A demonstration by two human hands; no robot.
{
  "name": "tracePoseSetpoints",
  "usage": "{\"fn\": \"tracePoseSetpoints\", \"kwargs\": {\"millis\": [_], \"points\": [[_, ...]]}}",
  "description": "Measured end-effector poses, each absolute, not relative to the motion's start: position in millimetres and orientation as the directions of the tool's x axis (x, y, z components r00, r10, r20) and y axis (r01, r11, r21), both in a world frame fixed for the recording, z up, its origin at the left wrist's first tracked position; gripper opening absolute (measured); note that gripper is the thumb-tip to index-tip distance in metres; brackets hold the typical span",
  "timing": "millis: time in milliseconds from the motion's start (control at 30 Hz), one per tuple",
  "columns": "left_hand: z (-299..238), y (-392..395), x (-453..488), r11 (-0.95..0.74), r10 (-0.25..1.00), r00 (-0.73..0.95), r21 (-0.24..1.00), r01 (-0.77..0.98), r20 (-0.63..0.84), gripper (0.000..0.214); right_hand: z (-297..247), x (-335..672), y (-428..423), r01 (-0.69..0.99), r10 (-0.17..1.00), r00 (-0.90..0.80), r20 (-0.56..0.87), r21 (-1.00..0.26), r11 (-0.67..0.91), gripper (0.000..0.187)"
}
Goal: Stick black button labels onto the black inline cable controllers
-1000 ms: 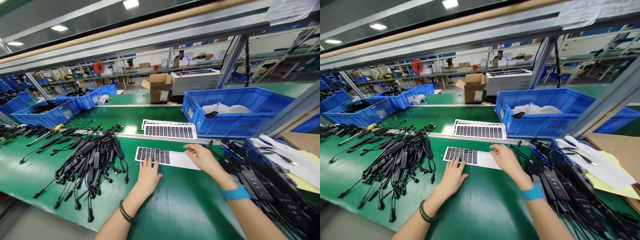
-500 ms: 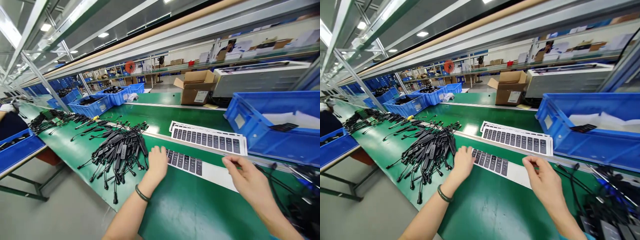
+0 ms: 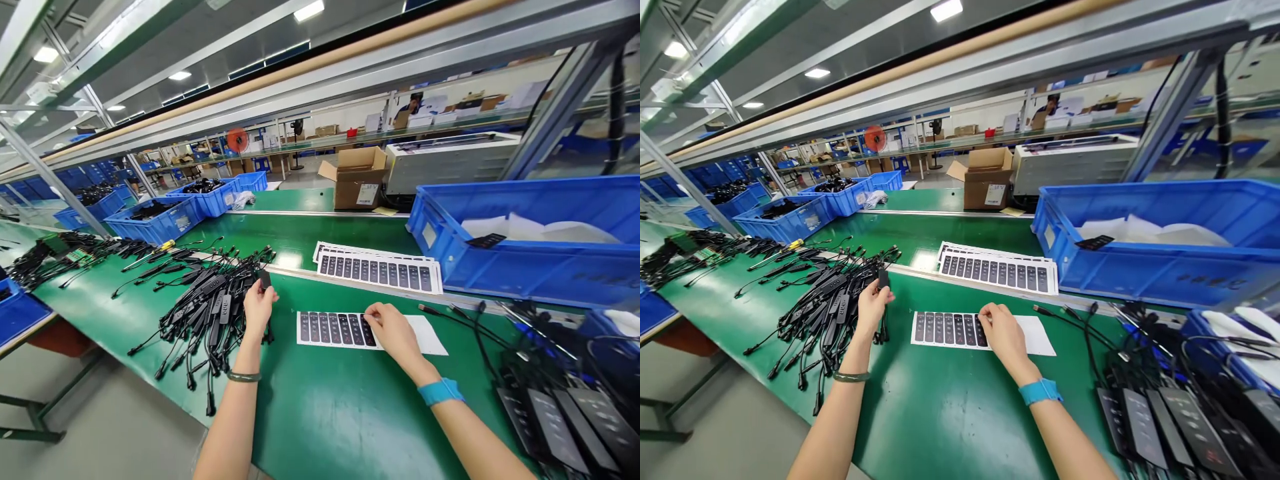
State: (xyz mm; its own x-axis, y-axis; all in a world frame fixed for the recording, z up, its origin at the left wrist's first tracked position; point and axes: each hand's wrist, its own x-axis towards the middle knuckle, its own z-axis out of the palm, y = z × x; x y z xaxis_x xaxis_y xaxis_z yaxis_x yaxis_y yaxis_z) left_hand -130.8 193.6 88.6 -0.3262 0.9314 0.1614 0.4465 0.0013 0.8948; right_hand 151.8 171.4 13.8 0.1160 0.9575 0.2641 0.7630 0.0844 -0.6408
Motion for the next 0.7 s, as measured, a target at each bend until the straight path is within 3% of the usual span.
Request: {"fn": "tracePoseSetpoints", "kwargs": {"millis": [133,267,400,567,700], "points": [[96,183,-106,-0.057,0.984,-0.171,0.998,-0.014,0.054,0.028,16,151,166,0.734,0.952,0.139,0.273,-0.673,0.086,0.014],[82,161,-63,0.145,0.984,0.137,0.952,-0.270,-0.111,0.025,19,150,164,0.678,0.948,0.167,0.270,-0.729,0.088,0.011],[55,149,-30,0.373,0.886,0.380,0.896,-0.240,-0.267,0.023,25,153,155,0.558,0.948,0.175,0.266,-0.820,0.126,0.016],[37,148,-25,0.402,0.869,0.398,0.889,-0.218,-0.295,0.026,43,162,130,0.336,0.901,0.332,0.279,-0.927,0.164,0.025],[44,143,-26,0.395,0.862,0.425,0.892,-0.221,-0.277,0.043,61,166,109,0.160,0.886,0.390,0.251,-0.966,0.202,0.023]]}}
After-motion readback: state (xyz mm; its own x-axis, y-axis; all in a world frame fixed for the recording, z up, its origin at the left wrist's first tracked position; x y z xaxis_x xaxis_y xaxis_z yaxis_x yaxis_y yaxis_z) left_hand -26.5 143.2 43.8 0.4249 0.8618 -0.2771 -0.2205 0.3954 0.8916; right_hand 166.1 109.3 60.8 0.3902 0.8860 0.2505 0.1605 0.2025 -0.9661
